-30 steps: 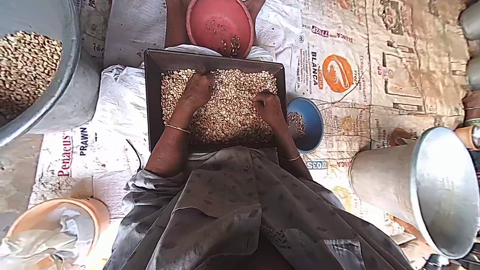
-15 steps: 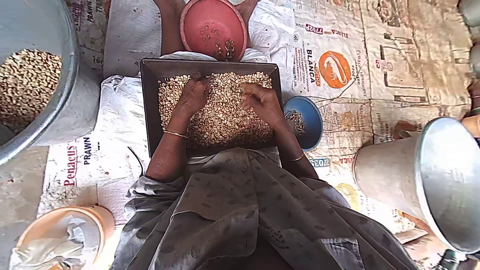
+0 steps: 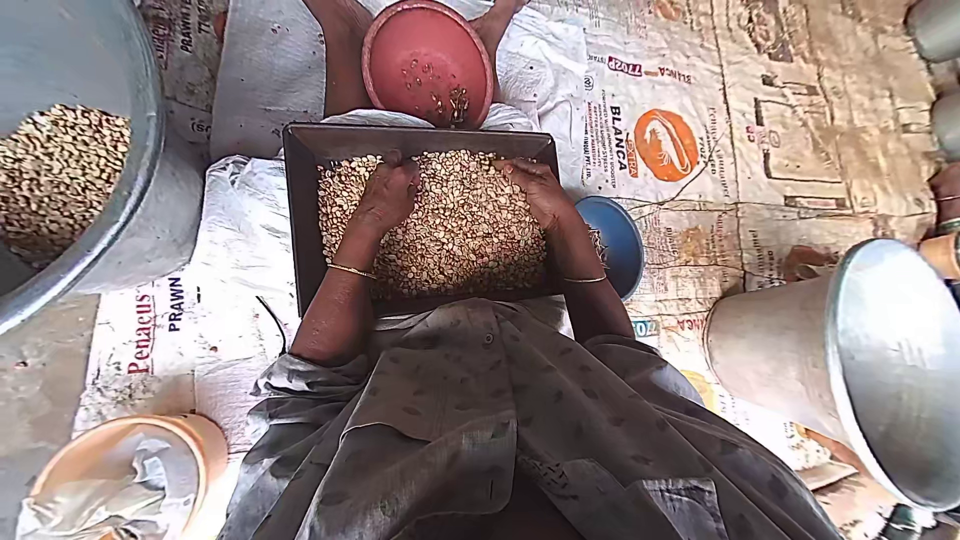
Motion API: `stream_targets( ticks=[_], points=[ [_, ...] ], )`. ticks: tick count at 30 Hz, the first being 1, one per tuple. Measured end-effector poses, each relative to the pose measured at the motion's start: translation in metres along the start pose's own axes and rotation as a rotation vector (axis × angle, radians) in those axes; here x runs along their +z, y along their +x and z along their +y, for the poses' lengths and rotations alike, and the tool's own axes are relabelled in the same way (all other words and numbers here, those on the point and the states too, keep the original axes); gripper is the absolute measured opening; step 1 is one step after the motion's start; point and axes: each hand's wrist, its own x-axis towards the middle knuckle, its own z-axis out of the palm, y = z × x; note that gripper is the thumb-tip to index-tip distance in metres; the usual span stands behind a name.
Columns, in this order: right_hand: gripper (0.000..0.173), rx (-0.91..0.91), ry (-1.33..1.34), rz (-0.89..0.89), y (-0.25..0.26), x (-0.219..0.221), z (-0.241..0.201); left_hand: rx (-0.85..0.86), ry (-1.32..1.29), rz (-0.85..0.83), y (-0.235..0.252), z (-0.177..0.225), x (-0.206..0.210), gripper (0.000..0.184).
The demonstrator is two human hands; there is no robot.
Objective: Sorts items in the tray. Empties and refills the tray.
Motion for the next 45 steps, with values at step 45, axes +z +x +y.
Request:
stream_targets(
  ticks=[45],
  points=[
    [0.012, -0.015, 0.039, 0.016, -0.080, 0.037, 0.005, 0.447, 0.025, -0.220, -0.021, 0.030, 0.023, 0.006]
  ],
)
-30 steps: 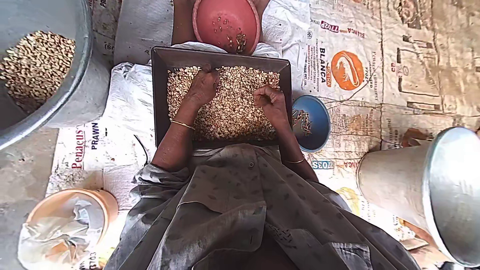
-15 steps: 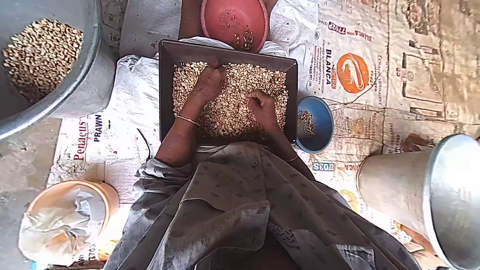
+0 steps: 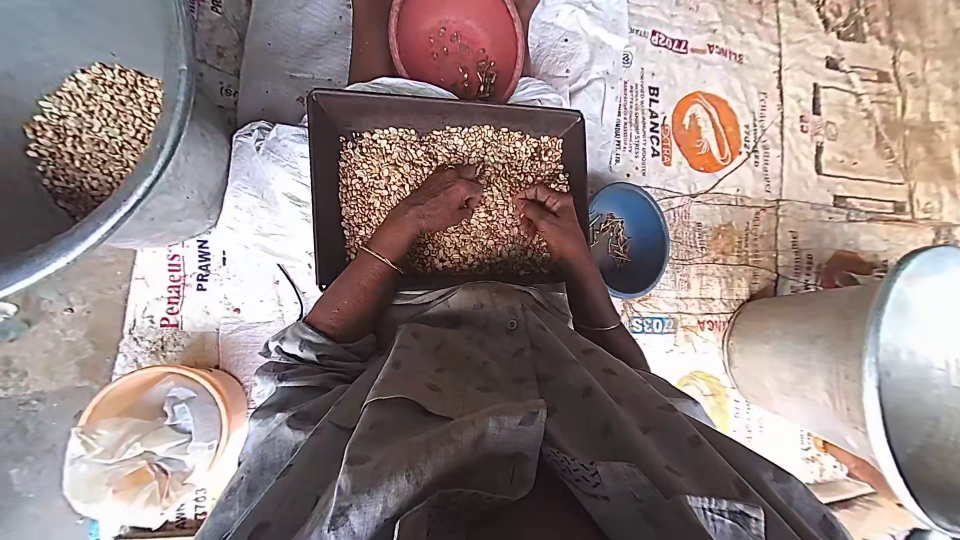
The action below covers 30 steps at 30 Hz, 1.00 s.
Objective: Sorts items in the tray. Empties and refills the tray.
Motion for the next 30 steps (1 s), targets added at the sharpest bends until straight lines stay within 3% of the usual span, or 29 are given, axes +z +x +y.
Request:
stream_targets(
  ticks=[7, 9, 12, 14, 17, 19, 22, 25, 27, 30],
  points=[
    [0.021, -0.194, -0.873, 0.023, 0.007, 0.052, 0.001, 0.001, 0.027, -0.004, 0.001, -0.001, 0.001, 0.010],
    [0.020, -0.186, -0.875, 0.047, 0.008, 0.055, 0.000, 0.018, 0.046, 0.006, 0.001, -0.004, 0.002, 0.013],
    [0.018, -0.152, -0.627, 0.054, 0.007, 0.041, 0.008, 0.017, 0.024, -0.019, 0.001, -0.005, 0.002, 0.017],
    [0.017, -0.065, -0.513, -0.082, 0.005, 0.025, 0.003, 0.012, -0.013, -0.031, 0.001, -0.005, 0.000, 0.017],
    [0.017, 0.022, -0.562, -0.316, 0.014, 0.002, -0.022, -0.001, -0.127, 0.011, 0.001, -0.006, -0.001, 0.014],
    [0.018, -0.082, -0.522, -0.198, 0.028, -0.008, -0.041, -0.017, -0.199, 0.067, -0.001, -0.006, -0.004, 0.014],
    [0.031, -0.342, -0.174, 0.148, 0.064, -0.019, -0.055, -0.082, -0.325, 0.190, -0.002, -0.008, -0.006, 0.015],
    [0.024, -0.272, -0.429, 0.375, 0.092, -0.037, -0.048, -0.222, -0.458, 0.308, -0.005, -0.012, -0.009, 0.017],
    [0.024, -0.101, -0.695, 0.314, 0.097, -0.045, -0.039, -0.301, -0.470, 0.348, -0.005, -0.010, -0.016, 0.016],
    [0.024, 0.011, -0.901, 0.191, 0.100, -0.044, -0.021, -0.404, -0.413, 0.320, 0.000, -0.004, -0.037, 0.015]
  ],
)
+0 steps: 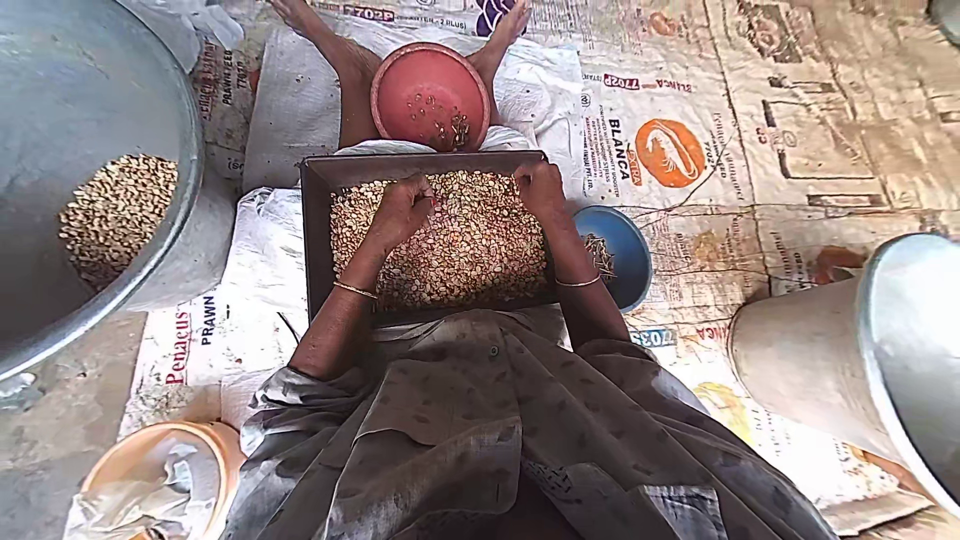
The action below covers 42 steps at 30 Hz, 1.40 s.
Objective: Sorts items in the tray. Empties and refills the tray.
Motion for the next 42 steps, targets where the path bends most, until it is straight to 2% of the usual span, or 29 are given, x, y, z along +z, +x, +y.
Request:
stream_targets(
  ticks=[2, 4, 7, 9, 13, 16, 19, 23, 27, 29, 31, 33, 35, 36, 37, 38, 40, 42],
  points=[
    [0.021, -0.023, -0.069, -0.029, -0.001, 0.013, 0.005, 0.032, 0.000, 0.069, 0.011, 0.013, -0.013, 0.016],
    [0.023, 0.001, -0.100, -0.042, -0.001, 0.023, 0.008, 0.107, -0.043, 0.207, 0.030, 0.022, -0.028, 0.018],
    [0.027, 0.014, -0.071, 0.011, -0.001, 0.030, 0.004, 0.102, -0.028, 0.345, 0.061, 0.026, -0.050, 0.042],
    [0.027, -0.032, -0.045, 0.068, 0.000, 0.032, 0.001, 0.076, 0.031, 0.356, 0.069, 0.028, -0.049, 0.045],
    [0.029, -0.107, -0.095, 0.002, 0.010, 0.037, -0.007, 0.096, 0.108, 0.151, 0.049, 0.041, -0.006, 0.033],
    [0.027, -0.077, -0.145, -0.060, 0.016, 0.041, -0.013, 0.194, 0.187, -0.058, 0.033, 0.032, 0.040, 0.034],
    [0.024, -0.065, -0.070, -0.037, 0.019, 0.045, -0.007, 0.237, 0.382, -0.228, 0.021, 0.020, 0.070, 0.035],
    [0.022, -0.054, 0.025, -0.016, 0.016, 0.043, 0.001, 0.294, 0.400, -0.233, 0.017, 0.018, 0.071, 0.019],
    [0.024, -0.010, 0.030, 0.005, 0.006, 0.031, 0.003, 0.314, 0.350, -0.218, 0.020, 0.009, 0.056, 0.019],
    [0.023, 0.010, -0.015, -0.050, 0.002, 0.017, 0.003, 0.328, 0.337, -0.204, 0.021, 0.003, 0.050, 0.017],
    [0.022, -0.050, -0.072, -0.134, 0.004, 0.004, 0.002, 0.335, 0.337, -0.190, 0.022, -0.001, 0.044, 0.015],
    [0.021, -0.161, 0.036, -0.103, 0.010, -0.008, -0.005, 0.330, 0.335, -0.180, 0.022, -0.003, 0.041, 0.017],
    [0.027, -0.269, 0.421, 0.073, 0.014, -0.020, -0.020, 0.325, 0.335, -0.161, 0.022, -0.004, 0.040, 0.017],
    [0.036, -0.320, 0.668, 0.124, 0.017, -0.027, -0.029, 0.319, 0.338, -0.145, 0.022, -0.004, 0.040, 0.017],
    [0.042, -0.353, 0.828, 0.173, 0.020, -0.034, -0.035, 0.314, 0.345, -0.127, 0.022, -0.005, 0.039, 0.018],
    [0.038, -0.347, 0.867, 0.235, 0.023, -0.038, -0.037, 0.306, 0.351, -0.114, 0.022, -0.005, 0.039, 0.019],
    [0.024, -0.234, 0.623, 0.280, 0.028, -0.035, -0.026, 0.280, 0.373, -0.110, 0.021, -0.007, 0.037, 0.021],
    [0.024, -0.098, 0.206, 0.107, 0.028, -0.027, -0.010, 0.257, 0.411, -0.102, 0.022, -0.006, 0.035, 0.021]
  ],
)
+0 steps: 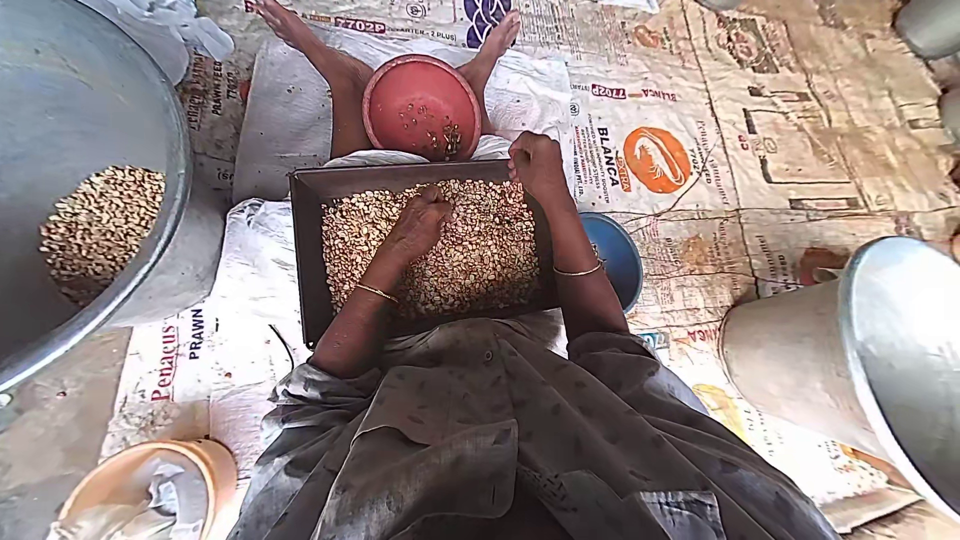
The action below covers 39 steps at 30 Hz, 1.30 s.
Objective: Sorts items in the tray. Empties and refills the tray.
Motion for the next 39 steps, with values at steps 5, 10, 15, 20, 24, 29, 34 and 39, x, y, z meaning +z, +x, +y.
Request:
stream_targets(
  ticks=[5, 10, 15, 20, 24, 29, 34, 39],
  points=[
    [0.026, 0.037, -0.425, -0.236, -0.014, 0.034, 0.027, -0.007, 0.013, 0.014, 0.001, -0.003, 0.003, 0.021],
    [0.025, 0.027, -0.539, -0.303, -0.015, 0.045, 0.025, -0.004, 0.019, 0.012, 0.001, -0.003, 0.002, 0.020],
    [0.028, 0.024, -0.566, -0.275, -0.018, 0.048, 0.027, 0.002, 0.016, 0.018, 0.000, -0.003, 0.001, 0.020],
    [0.025, -0.030, -0.480, -0.308, -0.005, 0.018, 0.003, 0.011, 0.012, 0.032, 0.000, -0.005, 0.002, 0.020],
    [0.035, -0.185, -0.002, 0.170, 0.017, -0.010, -0.014, 0.002, 0.018, 0.032, 0.001, -0.004, 0.002, 0.019],
    [0.021, -0.004, -0.353, -0.244, 0.002, -0.007, -0.007, 0.002, 0.011, 0.024, 0.000, -0.004, 0.000, 0.019],
    [0.023, -0.086, -0.470, -0.379, -0.013, 0.030, 0.036, -0.007, 0.017, 0.006, 0.001, -0.004, 0.001, 0.018],
    [0.021, -0.113, -0.513, -0.431, -0.010, 0.034, 0.039, -0.016, 0.026, -0.012, 0.001, -0.004, 0.000, 0.019]
  ],
)
